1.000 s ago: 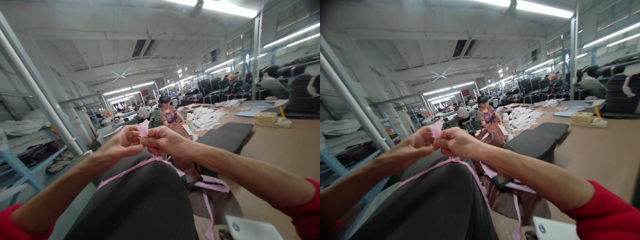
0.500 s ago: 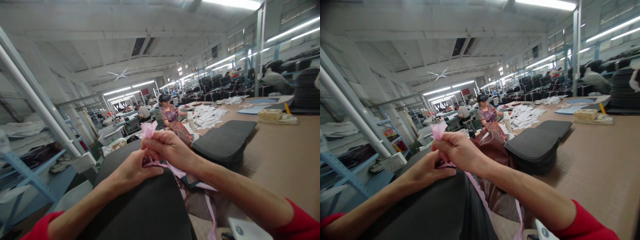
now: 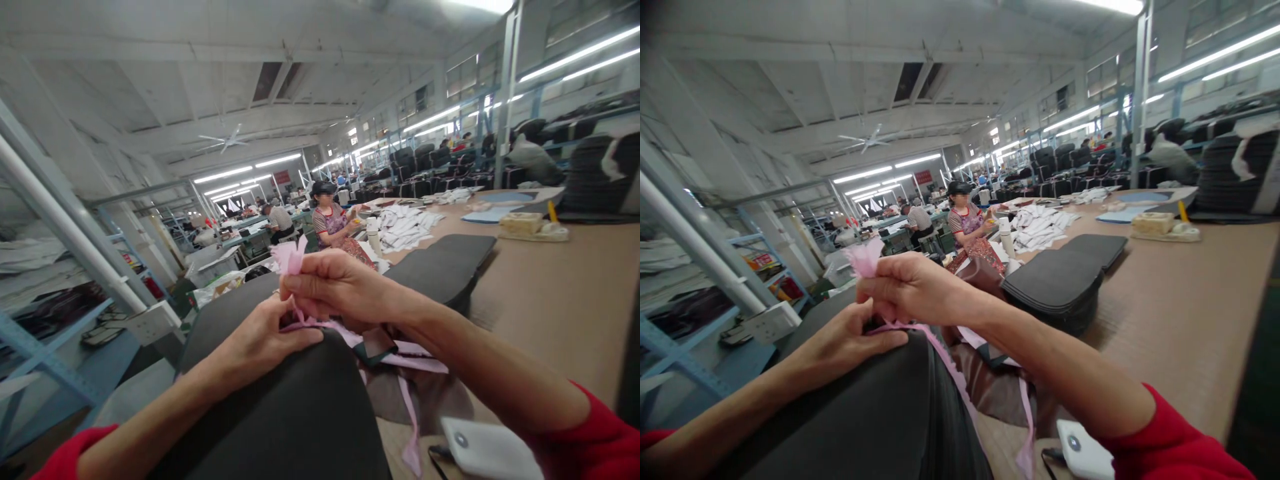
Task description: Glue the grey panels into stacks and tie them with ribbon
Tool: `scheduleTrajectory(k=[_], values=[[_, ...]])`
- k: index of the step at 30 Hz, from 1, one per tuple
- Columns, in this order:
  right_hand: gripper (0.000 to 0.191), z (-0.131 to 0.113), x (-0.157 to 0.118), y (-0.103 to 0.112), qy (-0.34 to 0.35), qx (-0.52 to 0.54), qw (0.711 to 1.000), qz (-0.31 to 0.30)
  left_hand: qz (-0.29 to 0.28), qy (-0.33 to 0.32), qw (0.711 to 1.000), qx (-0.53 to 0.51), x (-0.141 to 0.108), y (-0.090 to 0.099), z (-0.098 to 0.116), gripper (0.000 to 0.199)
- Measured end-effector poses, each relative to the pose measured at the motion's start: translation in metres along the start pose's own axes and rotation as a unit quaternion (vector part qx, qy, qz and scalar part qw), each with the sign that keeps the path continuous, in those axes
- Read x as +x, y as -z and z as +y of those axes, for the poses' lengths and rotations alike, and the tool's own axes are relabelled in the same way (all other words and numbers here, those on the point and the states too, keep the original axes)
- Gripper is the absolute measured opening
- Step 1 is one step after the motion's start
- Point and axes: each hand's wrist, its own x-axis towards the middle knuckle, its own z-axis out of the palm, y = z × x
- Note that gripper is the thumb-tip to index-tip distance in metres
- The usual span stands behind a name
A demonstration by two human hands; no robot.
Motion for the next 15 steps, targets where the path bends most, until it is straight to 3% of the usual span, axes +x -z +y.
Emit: scheduleTrajectory(k=[3, 8, 11, 15], values=[[0.026, 0.002, -0.003, 0.009, -0.011, 0.025, 0.999, -0.035, -0.016, -0.026, 0.999, 0.019, -0.004, 0.005, 0.006, 0.026], [0.037, 0.018, -0.008, 0.024, -0.038, 0.083, 0.993, -0.077, -0.102, -0.1, 0.987, 0.068, -0.008, 0.012, 0.005, 0.03], [0.037, 0.017, -0.012, 0.026, -0.031, 0.083, 0.995, -0.053, -0.081, -0.091, 0.99, 0.068, -0.009, 0.012, 0.005, 0.03], [0.032, 0.003, -0.007, 0.02, 0.001, 0.024, 0.999, -0.045, -0.017, -0.01, 1.0, 0.016, -0.005, 0.007, 0.009, 0.024]])
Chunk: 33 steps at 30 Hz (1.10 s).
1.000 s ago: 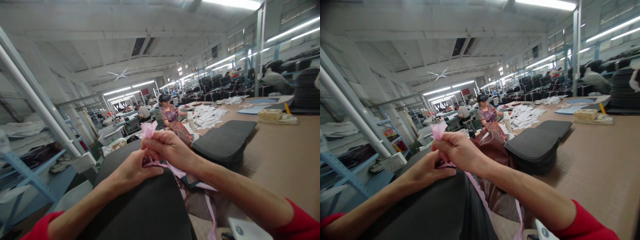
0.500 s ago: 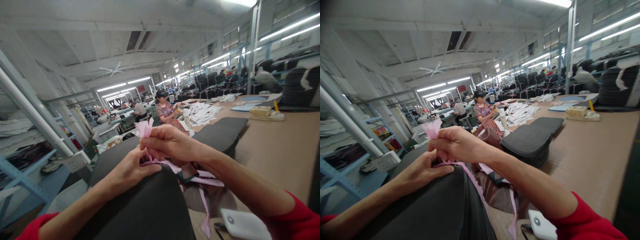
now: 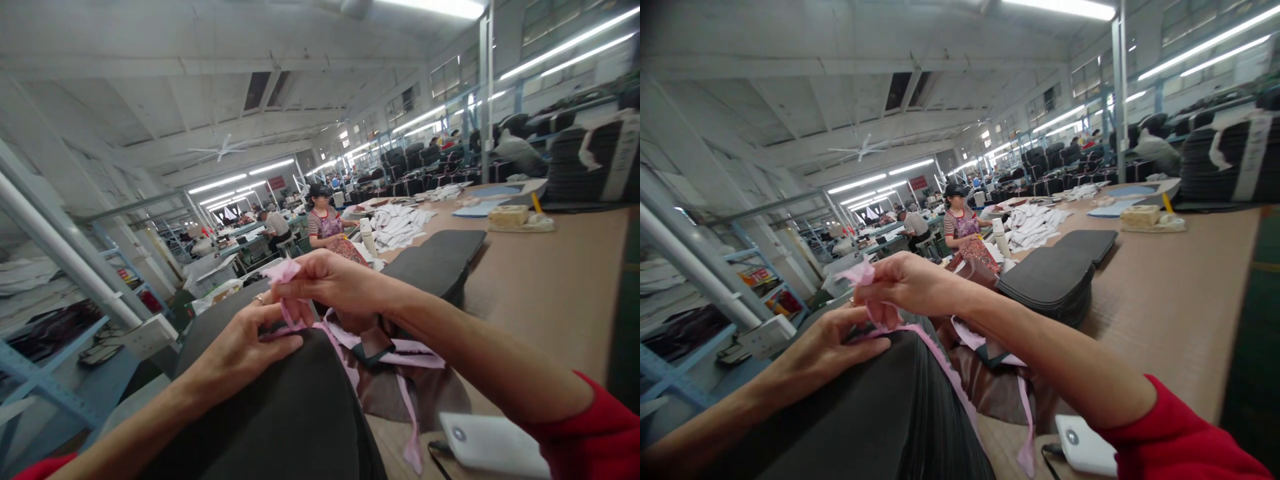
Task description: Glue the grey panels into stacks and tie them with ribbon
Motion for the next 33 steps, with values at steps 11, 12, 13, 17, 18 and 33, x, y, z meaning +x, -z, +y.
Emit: scheduleTrajectory(k=[11, 12, 13, 17, 18, 33], values=[[0.011, -0.006, -0.007, 0.007, 0.093, -0.048, 0.991, 0.088, 0.111, -0.002, 0.99, 0.089, 0.003, -0.016, -0.001, 0.034], [0.017, -0.002, -0.014, 0.01, 0.108, -0.04, 0.984, 0.137, 0.117, -0.006, 0.989, 0.091, 0.002, -0.015, 0.0, 0.034], [0.023, 0.003, -0.021, 0.01, 0.113, -0.041, 0.976, 0.183, 0.12, -0.013, 0.989, 0.089, 0.002, -0.015, 0.002, 0.034], [0.022, 0.03, -0.035, -0.002, 0.031, -0.09, 0.978, 0.187, 0.11, -0.017, 0.99, 0.082, 0.003, -0.016, 0.004, 0.029], [0.023, 0.034, -0.035, -0.007, 0.016, -0.107, 0.979, 0.174, 0.109, -0.015, 0.991, 0.083, 0.003, -0.016, 0.004, 0.029], [0.006, 0.066, -0.039, -0.027, -0.001, -0.082, 0.98, 0.182, 0.108, -0.011, 0.994, -0.004, 0.004, -0.016, 0.001, 0.029]])
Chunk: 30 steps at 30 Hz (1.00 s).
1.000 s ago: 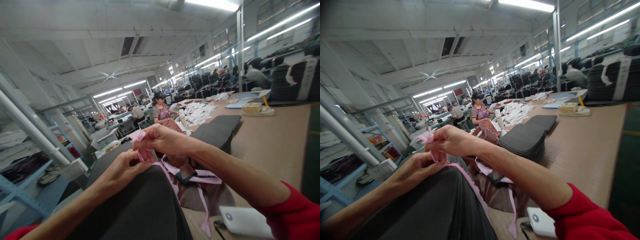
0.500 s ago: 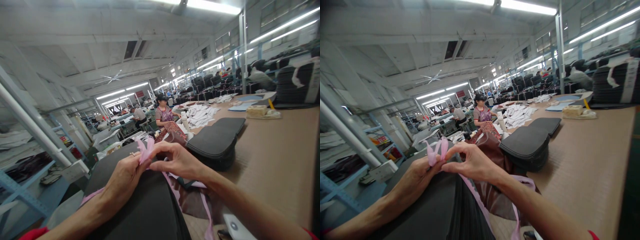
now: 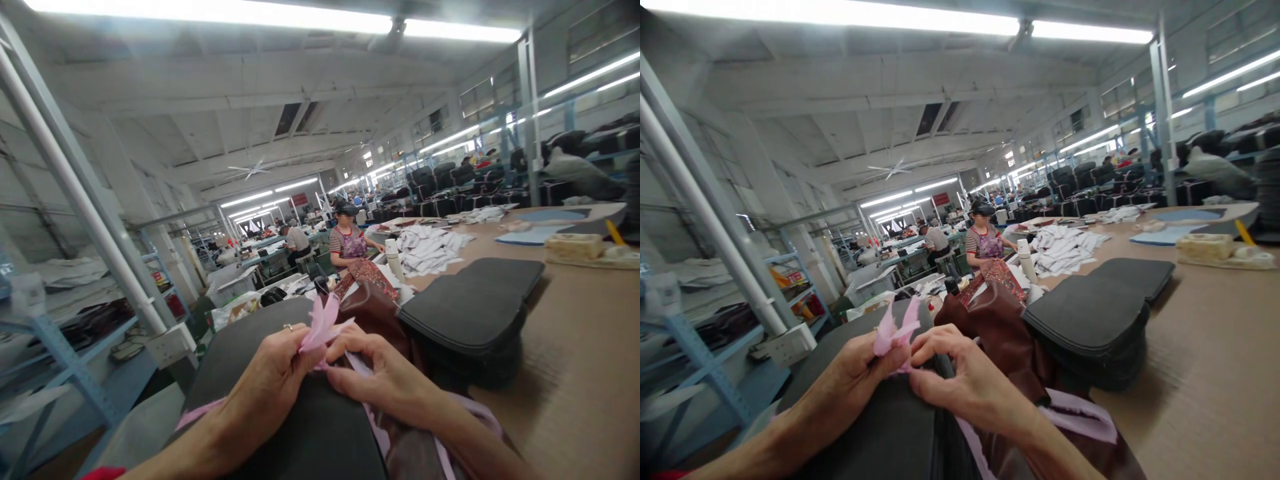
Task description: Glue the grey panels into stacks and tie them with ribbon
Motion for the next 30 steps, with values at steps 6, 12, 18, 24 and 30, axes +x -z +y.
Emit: scheduleTrajectory(k=[6, 12, 18, 24, 30], values=[[0.006, 0.004, 0.001, -0.01, 0.044, -0.008, 0.999, 0.022, 0.009, 0.029, 0.999, -0.026, -0.002, 0.001, -0.002, 0.031], [0.019, 0.001, -0.015, -0.009, 0.188, -0.107, 0.972, 0.088, 0.019, 0.049, 0.999, -0.008, -0.006, 0.001, -0.001, 0.032], [0.039, 0.003, -0.017, -0.007, 0.211, -0.162, 0.964, 0.013, 0.012, 0.046, 0.998, -0.039, -0.007, 0.002, 0.0, 0.031], [0.049, 0.031, -0.017, -0.017, 0.255, -0.151, 0.954, 0.047, 0.01, 0.062, 0.996, -0.068, -0.009, 0.0, -0.003, 0.032], [0.045, 0.039, -0.031, -0.018, 0.229, -0.153, 0.957, 0.095, 0.005, 0.071, 0.992, -0.105, -0.003, -0.004, -0.001, 0.034]])
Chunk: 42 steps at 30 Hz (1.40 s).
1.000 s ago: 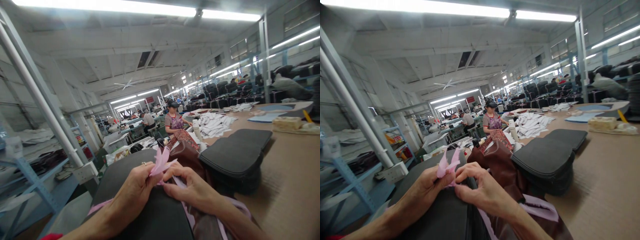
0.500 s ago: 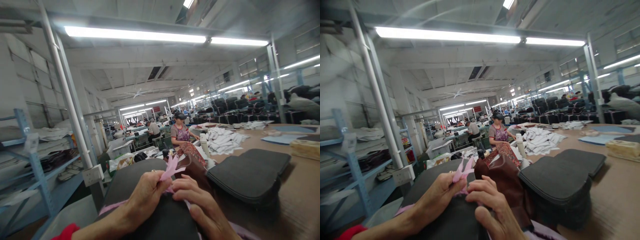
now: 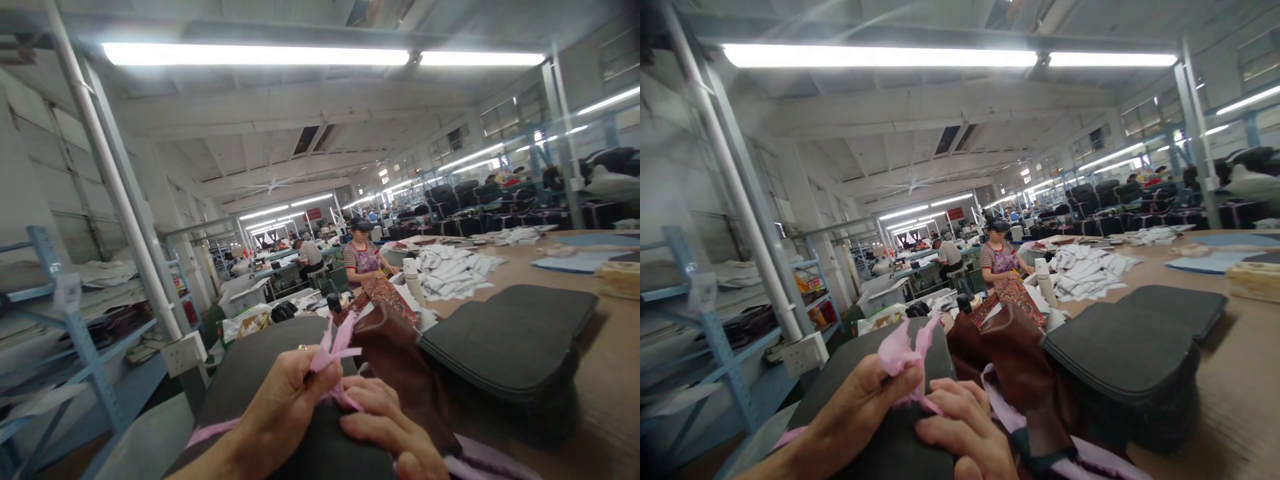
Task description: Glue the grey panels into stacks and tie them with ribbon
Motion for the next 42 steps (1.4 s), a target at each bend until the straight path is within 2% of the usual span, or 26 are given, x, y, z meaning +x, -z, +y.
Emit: scheduleTrajectory(k=[5, 8, 10, 13, 16, 19, 21, 23, 25, 28, 33, 35, 38, 42], values=[[0.041, 0.007, 0.005, 0.002, 0.064, -0.018, 0.997, -0.04, 0.015, -0.005, 1.0, 0.012, -0.004, -0.002, 0.002, 0.032], [0.042, 0.02, -0.002, -0.01, 0.073, -0.014, 0.997, 0.005, 0.008, -0.008, 1.0, -0.007, -0.005, -0.002, 0.001, 0.033], [0.04, 0.025, -0.007, -0.015, 0.058, -0.003, 0.998, 0.025, 0.005, -0.011, 1.0, -0.01, -0.004, -0.001, 0.0, 0.035], [0.037, 0.018, -0.007, -0.011, 0.017, 0.022, 1.0, -0.005, 0.01, -0.011, 1.0, -0.009, -0.002, 0.0, -0.001, 0.036], [0.035, -0.003, 0.007, 0.005, -0.116, 0.071, 0.99, 0.029, 0.013, -0.014, 1.0, -0.016, -0.003, 0.0, -0.003, 0.033], [0.053, -0.025, 0.029, 0.015, -0.242, 0.113, 0.962, 0.05, 0.015, -0.023, 0.999, -0.021, -0.004, 0.0, -0.006, 0.031], [0.058, -0.036, 0.045, 0.013, -0.255, 0.124, 0.959, 0.001, 0.01, -0.034, 0.999, -0.031, -0.005, 0.0, -0.007, 0.031], [0.045, -0.043, 0.058, 0.007, -0.237, 0.131, 0.962, -0.042, 0.005, -0.057, 0.997, -0.046, -0.004, 0.0, -0.008, 0.032], [0.031, -0.047, 0.067, 0.0, -0.204, 0.129, 0.97, -0.032, 0.008, -0.076, 0.996, -0.047, -0.003, 0.001, -0.009, 0.033], [0.027, -0.048, 0.072, -0.006, -0.177, 0.107, 0.978, 0.014, 0.016, -0.084, 0.995, -0.042, -0.003, 0.001, -0.01, 0.034], [0.035, -0.04, 0.07, -0.006, -0.234, 0.143, 0.961, -0.027, 0.015, -0.087, 0.995, -0.042, -0.006, 0.001, -0.009, 0.03], [0.03, -0.038, 0.07, -0.008, -0.201, 0.118, 0.972, -0.002, 0.017, -0.089, 0.995, -0.04, -0.006, 0.001, -0.009, 0.029], [0.028, -0.038, 0.07, -0.014, -0.166, 0.078, 0.98, 0.075, 0.015, -0.082, 0.996, -0.04, -0.005, 0.003, -0.01, 0.029], [0.033, -0.038, 0.067, -0.025, -0.22, 0.091, 0.96, 0.151, 0.005, -0.067, 0.997, -0.04, -0.003, 0.008, -0.013, 0.041]])
